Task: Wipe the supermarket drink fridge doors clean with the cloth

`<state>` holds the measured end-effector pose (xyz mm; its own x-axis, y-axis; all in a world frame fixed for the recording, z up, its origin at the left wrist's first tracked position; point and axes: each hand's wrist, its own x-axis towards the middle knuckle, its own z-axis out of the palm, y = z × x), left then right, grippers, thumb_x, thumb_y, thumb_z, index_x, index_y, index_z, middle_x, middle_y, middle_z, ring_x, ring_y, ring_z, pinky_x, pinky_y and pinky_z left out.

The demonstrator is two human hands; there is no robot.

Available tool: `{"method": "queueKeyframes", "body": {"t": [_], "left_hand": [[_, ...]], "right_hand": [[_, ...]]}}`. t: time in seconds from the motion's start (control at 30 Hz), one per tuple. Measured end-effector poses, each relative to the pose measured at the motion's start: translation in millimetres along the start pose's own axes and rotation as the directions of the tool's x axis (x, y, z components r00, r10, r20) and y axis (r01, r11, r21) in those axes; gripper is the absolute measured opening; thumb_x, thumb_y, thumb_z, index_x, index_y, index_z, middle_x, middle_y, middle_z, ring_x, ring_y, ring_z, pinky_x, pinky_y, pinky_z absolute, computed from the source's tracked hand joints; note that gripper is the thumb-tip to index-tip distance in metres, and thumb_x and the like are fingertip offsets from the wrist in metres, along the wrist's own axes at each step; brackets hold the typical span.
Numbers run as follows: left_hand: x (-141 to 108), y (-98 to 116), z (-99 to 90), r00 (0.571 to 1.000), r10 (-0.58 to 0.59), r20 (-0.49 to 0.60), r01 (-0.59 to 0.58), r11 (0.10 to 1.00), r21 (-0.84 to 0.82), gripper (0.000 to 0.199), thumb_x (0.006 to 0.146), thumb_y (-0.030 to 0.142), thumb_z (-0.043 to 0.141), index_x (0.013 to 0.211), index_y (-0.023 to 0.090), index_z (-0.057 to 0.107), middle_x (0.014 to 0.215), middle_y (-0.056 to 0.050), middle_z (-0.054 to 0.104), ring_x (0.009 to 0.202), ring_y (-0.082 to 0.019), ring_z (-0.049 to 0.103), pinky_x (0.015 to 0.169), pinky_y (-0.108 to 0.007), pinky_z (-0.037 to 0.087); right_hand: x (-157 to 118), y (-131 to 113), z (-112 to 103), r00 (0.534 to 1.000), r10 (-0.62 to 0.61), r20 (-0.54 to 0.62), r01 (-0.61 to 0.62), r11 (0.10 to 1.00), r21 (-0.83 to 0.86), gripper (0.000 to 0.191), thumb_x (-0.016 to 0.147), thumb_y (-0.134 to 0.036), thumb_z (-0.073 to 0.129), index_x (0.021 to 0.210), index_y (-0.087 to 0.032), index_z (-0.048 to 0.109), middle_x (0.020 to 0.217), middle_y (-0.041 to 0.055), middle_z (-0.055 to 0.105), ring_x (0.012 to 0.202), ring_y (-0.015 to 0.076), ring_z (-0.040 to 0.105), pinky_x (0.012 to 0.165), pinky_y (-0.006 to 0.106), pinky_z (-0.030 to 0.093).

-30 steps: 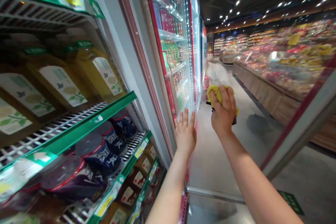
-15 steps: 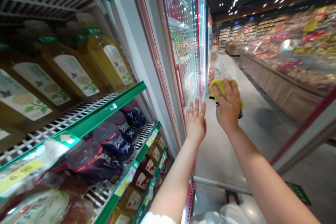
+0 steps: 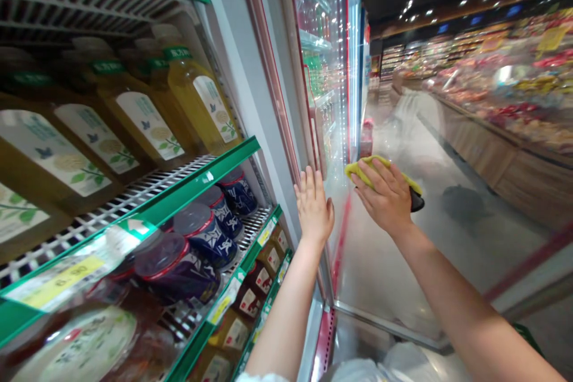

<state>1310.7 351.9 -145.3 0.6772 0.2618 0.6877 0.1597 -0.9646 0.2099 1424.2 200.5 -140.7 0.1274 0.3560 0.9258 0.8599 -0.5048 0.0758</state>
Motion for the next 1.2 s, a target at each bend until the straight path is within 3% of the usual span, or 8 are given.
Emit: {"method": "queueKeyframes", "body": {"t": [0.13,0.23,0.3,0.4,0.6,0.8,1.03,1.2], "left_hand": [[1,-5,-6.7,0.999,-0.011,-0.031,0.011,1.000,-0.010,0.091,0.087,0.008,0.052,0.165,0.021,0.006,0.172,-0.015,0.011,0.159,-0.029,0.001,0.127,-0.061,0.017],[1,-8,-8.6,0.999,0.013,-0.032,-0.014,1.000,-0.018,0.089,0.088,0.009,0.051,0.165,0.020,0.006,0.172,-0.016,0.012,0.159,-0.029,0.001,0.127,-0.061,0.018],[1,-10,-9.2,0.999,0.017,-0.034,-0.018,1.000,-0.013,0.086,0.090,0.010,0.049,0.164,0.019,0.008,0.172,-0.017,0.013,0.159,-0.028,0.001,0.127,-0.060,0.018],[0,-14,-11.1,0.999,0.019,-0.043,-0.019,1.000,0.003,0.082,0.091,0.010,0.048,0.164,0.018,0.010,0.171,-0.018,0.016,0.159,-0.028,0.003,0.127,-0.059,0.019],[-4,-23,-18.5,0.999,0.026,-0.038,-0.026,1.000,-0.009,0.081,0.092,0.012,0.049,0.164,0.017,0.011,0.171,-0.019,0.016,0.159,-0.030,0.004,0.126,-0.060,0.021],[-9,-30,-19.7,0.998,0.014,-0.055,-0.015,1.000,-0.024,0.080,0.092,0.012,0.049,0.164,0.018,0.013,0.171,-0.018,0.018,0.159,-0.029,0.007,0.127,-0.058,0.020],[-10,-32,-15.3,0.995,-0.007,-0.100,0.004,0.999,-0.039,0.077,0.094,0.014,0.047,0.164,0.017,0.013,0.171,-0.018,0.018,0.159,-0.029,0.007,0.126,-0.060,0.021],[-10,-33,-11.5,0.994,-0.022,-0.103,0.017,0.999,-0.046,0.076,0.095,0.015,0.046,0.164,0.018,0.013,0.170,-0.019,0.019,0.159,-0.029,0.008,0.126,-0.060,0.022]], "right_hand": [[9,-7,7,0.990,0.081,-0.116,-0.082,0.997,-0.005,0.035,0.099,-0.017,0.058,0.125,-0.034,0.072,0.143,-0.0002,0.064,0.142,0.0205,0.049,0.124,0.042,0.034],[15,-19,19,0.985,0.157,-0.074,-0.157,0.988,0.002,0.033,0.100,-0.021,0.058,0.129,-0.032,0.070,0.146,0.0015,0.062,0.144,0.0225,0.048,0.125,0.046,0.032],[12,-21,24,0.996,0.073,0.059,-0.076,0.996,0.053,0.036,0.102,-0.021,0.055,0.133,-0.033,0.067,0.147,-0.0011,0.062,0.142,0.0203,0.050,0.125,0.044,0.034],[7,-15,26,0.967,-0.096,0.236,0.055,0.983,0.172,0.039,0.103,-0.017,0.052,0.132,-0.039,0.066,0.144,-0.0076,0.064,0.139,0.0148,0.054,0.122,0.037,0.040],[34,-24,42,0.994,0.028,0.106,-0.039,0.994,0.102,0.033,0.104,-0.022,0.052,0.130,-0.035,0.068,0.142,-0.0035,0.065,0.140,0.0167,0.053,0.123,0.041,0.040],[35,-33,43,0.918,-0.201,0.341,0.128,0.966,0.225,0.036,0.104,-0.016,0.048,0.125,-0.036,0.069,0.142,-0.0077,0.064,0.138,0.0135,0.055,0.122,0.037,0.043],[65,-27,51,0.979,-0.198,0.039,0.186,0.958,0.218,0.033,0.105,-0.023,0.049,0.132,-0.032,0.067,0.142,-0.0015,0.065,0.142,0.0177,0.051,0.123,0.041,0.043],[55,-25,46,0.928,-0.351,0.129,0.294,0.898,0.327,0.035,0.108,-0.023,0.040,0.130,-0.031,0.067,0.142,-0.0036,0.066,0.139,0.0128,0.053,0.123,0.032,0.040]]}}
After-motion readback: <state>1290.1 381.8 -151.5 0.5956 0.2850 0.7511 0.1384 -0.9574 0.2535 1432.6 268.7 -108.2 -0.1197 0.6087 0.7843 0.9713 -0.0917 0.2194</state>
